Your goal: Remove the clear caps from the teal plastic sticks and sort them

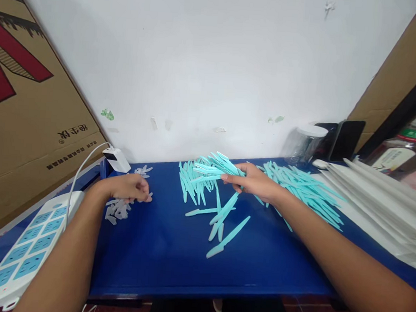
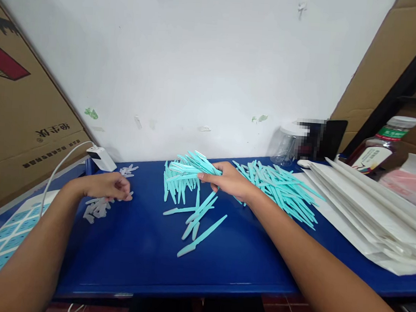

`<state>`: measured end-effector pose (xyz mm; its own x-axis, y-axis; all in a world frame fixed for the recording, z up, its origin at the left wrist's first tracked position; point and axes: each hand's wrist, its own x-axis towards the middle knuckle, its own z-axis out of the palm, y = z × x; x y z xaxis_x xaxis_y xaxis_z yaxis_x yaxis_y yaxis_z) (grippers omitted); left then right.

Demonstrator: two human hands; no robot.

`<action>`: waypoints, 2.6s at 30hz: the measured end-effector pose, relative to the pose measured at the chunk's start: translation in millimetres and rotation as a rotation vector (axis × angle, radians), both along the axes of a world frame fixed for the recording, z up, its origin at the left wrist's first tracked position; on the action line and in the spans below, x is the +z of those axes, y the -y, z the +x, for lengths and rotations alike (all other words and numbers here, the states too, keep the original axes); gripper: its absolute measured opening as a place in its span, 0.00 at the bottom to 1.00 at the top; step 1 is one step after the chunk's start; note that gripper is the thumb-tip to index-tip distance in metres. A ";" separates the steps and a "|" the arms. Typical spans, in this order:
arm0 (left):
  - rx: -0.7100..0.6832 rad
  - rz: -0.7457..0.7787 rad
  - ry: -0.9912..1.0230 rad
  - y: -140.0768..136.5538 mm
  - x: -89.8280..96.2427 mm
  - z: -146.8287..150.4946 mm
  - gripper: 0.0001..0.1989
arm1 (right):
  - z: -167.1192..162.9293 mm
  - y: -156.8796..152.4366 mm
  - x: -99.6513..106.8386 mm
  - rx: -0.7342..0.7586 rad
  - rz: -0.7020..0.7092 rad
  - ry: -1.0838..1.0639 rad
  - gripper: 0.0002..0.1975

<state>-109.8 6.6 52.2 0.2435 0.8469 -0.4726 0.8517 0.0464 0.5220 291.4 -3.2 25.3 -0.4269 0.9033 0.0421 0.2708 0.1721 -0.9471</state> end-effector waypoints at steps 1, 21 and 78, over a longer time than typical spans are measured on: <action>-0.013 0.086 0.094 -1.2 -1.3 6.4 0.19 | -0.1 -0.6 -0.9 -0.010 -0.003 -0.003 0.20; 0.331 0.448 1.046 8.5 -46.0 109.2 0.20 | -7.2 -0.4 -8.4 -0.159 0.026 -0.040 0.22; -0.069 0.233 0.572 14.5 -18.0 85.7 0.18 | 0.3 -9.4 -9.8 -0.333 0.158 -0.025 0.24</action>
<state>-24.1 -7.9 34.2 0.4616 0.8853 -0.0558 0.4313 -0.1690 0.8862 291.7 6.2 15.5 -0.1079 0.9740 0.1992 0.3136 0.2235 -0.9229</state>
